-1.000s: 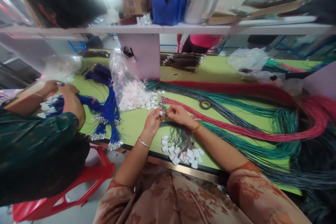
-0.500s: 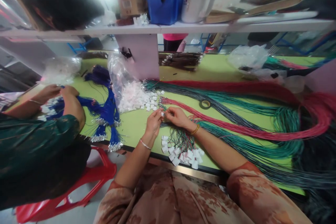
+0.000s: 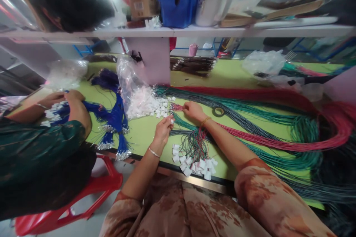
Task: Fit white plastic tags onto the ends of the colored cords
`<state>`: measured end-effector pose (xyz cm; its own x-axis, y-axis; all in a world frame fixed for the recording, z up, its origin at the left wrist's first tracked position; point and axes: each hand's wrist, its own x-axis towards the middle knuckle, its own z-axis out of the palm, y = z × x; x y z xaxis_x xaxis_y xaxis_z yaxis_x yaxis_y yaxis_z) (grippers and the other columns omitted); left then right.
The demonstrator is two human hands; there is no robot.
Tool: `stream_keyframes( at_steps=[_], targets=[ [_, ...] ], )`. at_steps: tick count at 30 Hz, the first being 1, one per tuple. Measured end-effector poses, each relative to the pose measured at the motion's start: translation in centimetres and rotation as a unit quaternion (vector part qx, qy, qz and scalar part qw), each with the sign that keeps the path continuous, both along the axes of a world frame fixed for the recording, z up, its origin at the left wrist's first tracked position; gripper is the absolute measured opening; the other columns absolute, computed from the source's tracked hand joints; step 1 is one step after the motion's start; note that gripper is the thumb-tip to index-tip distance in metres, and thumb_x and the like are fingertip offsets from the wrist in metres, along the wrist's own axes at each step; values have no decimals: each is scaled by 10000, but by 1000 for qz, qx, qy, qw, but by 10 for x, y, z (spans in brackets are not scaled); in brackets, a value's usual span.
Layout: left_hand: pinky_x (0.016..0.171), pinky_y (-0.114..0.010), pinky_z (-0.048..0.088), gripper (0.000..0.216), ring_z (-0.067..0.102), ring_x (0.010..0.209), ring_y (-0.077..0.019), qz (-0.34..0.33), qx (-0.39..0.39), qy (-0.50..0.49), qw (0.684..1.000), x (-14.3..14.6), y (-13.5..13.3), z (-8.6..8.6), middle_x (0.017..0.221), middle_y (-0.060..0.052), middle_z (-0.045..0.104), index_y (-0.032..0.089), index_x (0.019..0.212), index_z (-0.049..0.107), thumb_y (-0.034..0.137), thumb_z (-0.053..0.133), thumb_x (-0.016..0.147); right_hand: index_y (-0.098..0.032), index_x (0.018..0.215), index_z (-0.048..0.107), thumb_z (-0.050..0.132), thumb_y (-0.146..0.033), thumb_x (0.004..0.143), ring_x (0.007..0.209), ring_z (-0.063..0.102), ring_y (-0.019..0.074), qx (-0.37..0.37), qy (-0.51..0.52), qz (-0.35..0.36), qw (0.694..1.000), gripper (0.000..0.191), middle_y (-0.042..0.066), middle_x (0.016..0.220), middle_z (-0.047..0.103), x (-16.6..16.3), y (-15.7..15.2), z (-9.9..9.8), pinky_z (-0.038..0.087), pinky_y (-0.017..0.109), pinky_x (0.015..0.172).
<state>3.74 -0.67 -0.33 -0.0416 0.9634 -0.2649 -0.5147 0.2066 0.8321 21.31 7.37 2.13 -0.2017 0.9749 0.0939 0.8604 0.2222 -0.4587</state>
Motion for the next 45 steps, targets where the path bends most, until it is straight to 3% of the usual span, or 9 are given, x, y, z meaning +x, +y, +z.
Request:
stream_keyframes(
  at_steps=[9, 15, 21, 30, 36, 39, 45],
  targets=[
    [564, -214, 383, 282, 510, 592, -72, -11, 1, 7, 1000, 0, -3, 2, 795, -67, 676, 114, 870, 721, 276, 791, 649, -143, 936, 644, 440, -320, 919, 784, 542, 178, 18, -98, 48, 994, 270, 118, 964, 657, 7, 4, -8, 301, 268, 657],
    [565, -208, 393, 307, 516, 592, -70, -16, -6, 0, 1000, -1, -4, 3, 799, -69, 682, 110, 865, 723, 280, 803, 622, -141, 966, 611, 362, -313, 958, 754, 554, 189, 0, -118, 37, 992, 303, 113, 921, 666, 13, 9, -5, 298, 274, 641],
    [556, -197, 394, 306, 516, 592, -66, -13, -6, 5, 1000, -1, -5, 3, 795, -66, 686, 113, 866, 723, 269, 800, 615, -139, 991, 604, 418, -343, 942, 848, 575, 211, 1, -147, 70, 987, 281, 143, 1027, 652, 15, 8, -1, 316, 269, 665],
    [570, -207, 397, 286, 519, 597, -69, -17, -5, 7, 1000, -2, -5, 4, 804, -71, 679, 108, 868, 720, 249, 793, 631, -120, 982, 594, 402, -240, 904, 680, 527, 181, 20, -80, 35, 996, 239, 129, 882, 676, 26, 13, 1, 289, 274, 614],
    [570, -206, 392, 310, 512, 595, -68, -19, -5, 8, 1000, -1, -5, 3, 806, -65, 683, 114, 881, 721, 278, 793, 627, -134, 803, 632, 487, -227, 810, 649, 510, 159, -9, -77, 47, 996, 172, 105, 824, 681, 20, 23, 16, 273, 260, 580],
    [559, -204, 386, 313, 511, 587, -67, -15, -7, 6, 1000, -2, -5, 3, 806, -66, 683, 111, 869, 721, 289, 796, 623, -134, 808, 638, 502, -195, 783, 674, 534, 155, -18, -62, 61, 996, 151, 94, 832, 684, 26, 31, 24, 299, 241, 591],
    [558, -208, 389, 308, 516, 585, -68, -18, -6, 6, 1000, -1, -4, 3, 801, -71, 680, 104, 869, 719, 288, 796, 635, -112, 833, 627, 479, -140, 756, 649, 530, 151, -6, -24, -33, 999, 169, 100, 782, 666, 45, 32, 27, 333, 243, 603]
  ],
)
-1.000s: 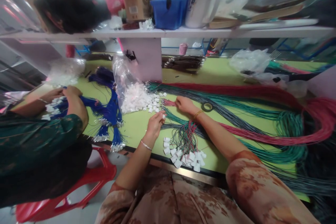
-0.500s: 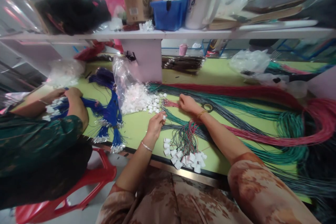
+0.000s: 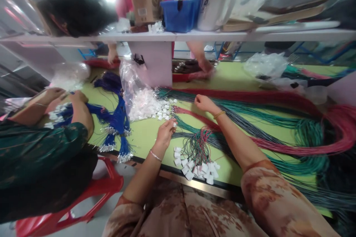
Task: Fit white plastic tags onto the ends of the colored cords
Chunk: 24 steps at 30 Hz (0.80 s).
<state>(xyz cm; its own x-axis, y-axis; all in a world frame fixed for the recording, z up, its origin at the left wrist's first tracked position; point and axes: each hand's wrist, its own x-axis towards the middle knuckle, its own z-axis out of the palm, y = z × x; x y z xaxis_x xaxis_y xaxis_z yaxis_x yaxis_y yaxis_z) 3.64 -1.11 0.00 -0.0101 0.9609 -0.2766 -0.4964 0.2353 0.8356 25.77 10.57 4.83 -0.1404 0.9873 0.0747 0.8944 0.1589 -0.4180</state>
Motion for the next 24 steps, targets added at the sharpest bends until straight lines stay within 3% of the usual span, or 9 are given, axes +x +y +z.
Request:
stream_keyframes(
  at_steps=[7, 13, 17, 24],
  targets=[
    [562, -208, 397, 299, 525, 583, -66, -5, -3, -13, 1000, 1, -1, 2, 804, -76, 676, 90, 877, 710, 257, 798, 645, -134, 727, 596, 478, -218, 724, 627, 506, 124, 25, 202, 68, 977, 145, 38, 713, 626, -27, 1, 2, 374, 232, 612],
    [575, -204, 402, 310, 527, 602, -68, -10, 18, -18, 1000, 0, -1, -2, 815, -67, 671, 105, 891, 705, 283, 793, 653, -144, 725, 587, 524, -302, 726, 606, 484, 107, 25, 341, 149, 928, 170, 2, 677, 583, -73, -10, 16, 386, 223, 595],
    [579, -198, 400, 294, 527, 618, -72, -9, 21, -47, 999, 0, 0, -4, 806, -53, 665, 120, 899, 705, 281, 781, 665, -144, 719, 590, 555, -311, 717, 577, 451, 93, -13, 375, 161, 913, 171, -19, 630, 547, -79, -34, 16, 360, 209, 557],
    [591, -210, 402, 212, 518, 615, -77, -9, 14, -95, 995, 2, 3, -3, 788, -42, 644, 123, 886, 683, 234, 742, 715, -149, 694, 577, 567, -293, 682, 517, 361, 71, -61, 378, 146, 912, 145, -48, 570, 478, -63, -78, -13, 294, 197, 500]
  ],
)
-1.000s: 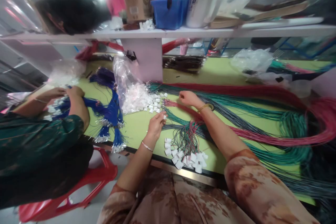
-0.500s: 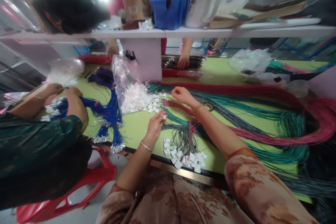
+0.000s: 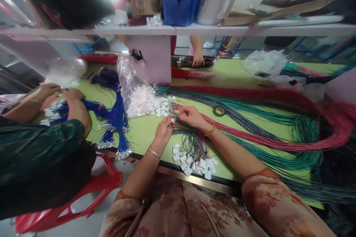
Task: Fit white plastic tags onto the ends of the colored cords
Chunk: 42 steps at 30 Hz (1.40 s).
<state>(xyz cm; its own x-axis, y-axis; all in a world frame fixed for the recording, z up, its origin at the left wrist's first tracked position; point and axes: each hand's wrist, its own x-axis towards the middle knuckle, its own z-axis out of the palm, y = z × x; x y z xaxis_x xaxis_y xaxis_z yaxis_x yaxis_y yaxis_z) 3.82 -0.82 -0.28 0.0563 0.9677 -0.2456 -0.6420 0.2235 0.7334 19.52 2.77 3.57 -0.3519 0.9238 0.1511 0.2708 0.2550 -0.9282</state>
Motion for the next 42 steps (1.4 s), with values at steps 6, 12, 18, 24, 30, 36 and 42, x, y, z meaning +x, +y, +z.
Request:
stream_keyframes(
  at_steps=[6, 12, 18, 24, 30, 36, 42],
  targets=[
    [618, -224, 410, 189, 525, 635, -90, -1, 1, 4, 1000, 1, -1, 2, 793, -44, 646, 133, 887, 683, 234, 724, 733, -148, 666, 571, 559, -258, 673, 525, 378, 72, -10, 4, -2, 1000, 110, -42, 579, 484, 2, -9, -16, 303, 191, 499],
    [604, -217, 417, 220, 524, 622, -85, 7, 7, 15, 1000, 2, -2, 3, 785, -45, 651, 128, 889, 693, 253, 741, 714, -145, 667, 572, 549, -238, 660, 510, 364, 68, -13, 0, -12, 1000, 96, -50, 557, 462, 1, -10, -15, 279, 183, 478],
    [602, -215, 419, 265, 534, 624, -79, 24, 5, 38, 999, -1, 1, 3, 788, -52, 661, 117, 910, 705, 248, 768, 689, -146, 677, 570, 533, -223, 666, 537, 414, 76, -17, 8, 5, 1000, 87, -38, 589, 510, 0, -8, -23, 322, 188, 509],
    [573, -209, 404, 313, 520, 583, -72, 20, 7, 80, 997, 4, -2, 1, 709, -30, 651, 110, 894, 720, 281, 806, 647, -153, 639, 534, 562, -271, 696, 535, 401, 80, 2, -15, -6, 1000, 134, -37, 579, 503, -6, -10, -24, 317, 201, 520],
    [553, -195, 392, 373, 519, 571, -62, 33, 2, 90, 995, 4, -2, -1, 720, -28, 663, 110, 909, 721, 321, 818, 616, -151, 691, 558, 519, -233, 735, 565, 423, 91, 51, -50, 18, 997, 101, -22, 616, 523, -5, -16, -22, 315, 210, 546],
    [575, -231, 415, 324, 514, 580, -93, 31, 57, 199, 978, 6, -8, 3, 710, -35, 646, 124, 909, 721, 374, 747, 704, -162, 641, 505, 545, -302, 752, 546, 376, 84, 17, -29, 18, 999, 184, -34, 589, 470, 1, -12, -23, 290, 210, 521],
    [785, -307, 482, 234, 586, 888, -180, -42, 504, 477, 719, 34, -56, 30, 979, -104, 645, 190, 1034, 695, 270, 527, 892, -144, 751, 598, 525, -354, 805, 558, 446, 96, -15, -63, 97, 993, 229, -23, 604, 545, 15, 7, -4, 343, 220, 560]
  ],
)
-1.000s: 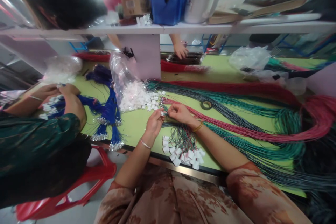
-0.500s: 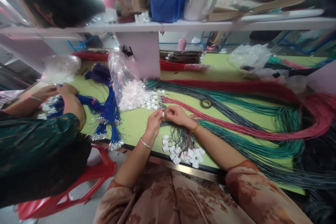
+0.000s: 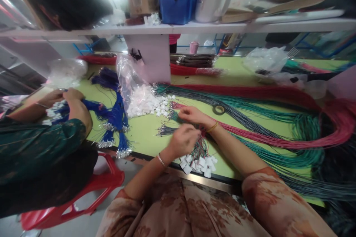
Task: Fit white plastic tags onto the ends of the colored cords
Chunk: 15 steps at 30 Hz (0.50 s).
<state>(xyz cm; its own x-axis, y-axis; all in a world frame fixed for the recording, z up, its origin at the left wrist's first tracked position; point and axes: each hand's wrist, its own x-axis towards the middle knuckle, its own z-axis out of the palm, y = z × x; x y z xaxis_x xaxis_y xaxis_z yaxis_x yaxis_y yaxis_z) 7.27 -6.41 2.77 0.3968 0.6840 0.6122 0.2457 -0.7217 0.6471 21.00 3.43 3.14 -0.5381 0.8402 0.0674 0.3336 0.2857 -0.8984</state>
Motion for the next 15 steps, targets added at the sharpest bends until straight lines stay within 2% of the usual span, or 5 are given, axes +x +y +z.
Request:
stream_keyframes(
  at_steps=[3, 6, 10, 13, 15],
  targets=[
    [773, -299, 490, 254, 596, 841, -180, -180, 108, 154, 965, 20, -21, 1, 928, -102, 663, 161, 1064, 664, 290, 512, 907, -141, 772, 634, 574, -247, 762, 617, 497, 113, 72, -129, 47, 988, 122, 13, 706, 631, -13, -5, 2, 348, 230, 599],
    [805, -294, 490, 237, 610, 864, -182, -174, 108, 147, 968, 20, -20, -4, 956, -103, 681, 157, 1039, 654, 303, 531, 898, -144, 834, 640, 572, -201, 774, 679, 531, 146, 140, -234, -13, 962, 107, 59, 794, 661, -32, -15, -3, 345, 246, 620],
    [809, -317, 472, 213, 613, 848, -195, 87, 13, 105, 991, -21, 20, -2, 860, -88, 672, 185, 910, 668, 233, 460, 911, -157, 837, 639, 518, -210, 832, 761, 564, 181, 151, -304, -41, 940, 132, 102, 879, 668, -42, -23, -13, 359, 260, 660],
    [818, -361, 447, 228, 599, 903, -248, 328, -82, 196, 920, -59, 60, -1, 964, -138, 641, 153, 974, 657, 257, 468, 900, -165, 848, 626, 499, -211, 834, 735, 557, 178, 156, -270, -55, 949, 135, 90, 864, 666, -40, -23, -18, 356, 262, 654],
    [791, -365, 438, 211, 595, 894, -268, 385, -142, 279, 868, -75, 80, -4, 985, -154, 623, 144, 967, 648, 272, 509, 875, -171, 843, 603, 503, -192, 808, 674, 533, 157, 133, -202, -65, 968, 108, 51, 781, 648, -38, -22, -20, 350, 251, 626]
  ],
)
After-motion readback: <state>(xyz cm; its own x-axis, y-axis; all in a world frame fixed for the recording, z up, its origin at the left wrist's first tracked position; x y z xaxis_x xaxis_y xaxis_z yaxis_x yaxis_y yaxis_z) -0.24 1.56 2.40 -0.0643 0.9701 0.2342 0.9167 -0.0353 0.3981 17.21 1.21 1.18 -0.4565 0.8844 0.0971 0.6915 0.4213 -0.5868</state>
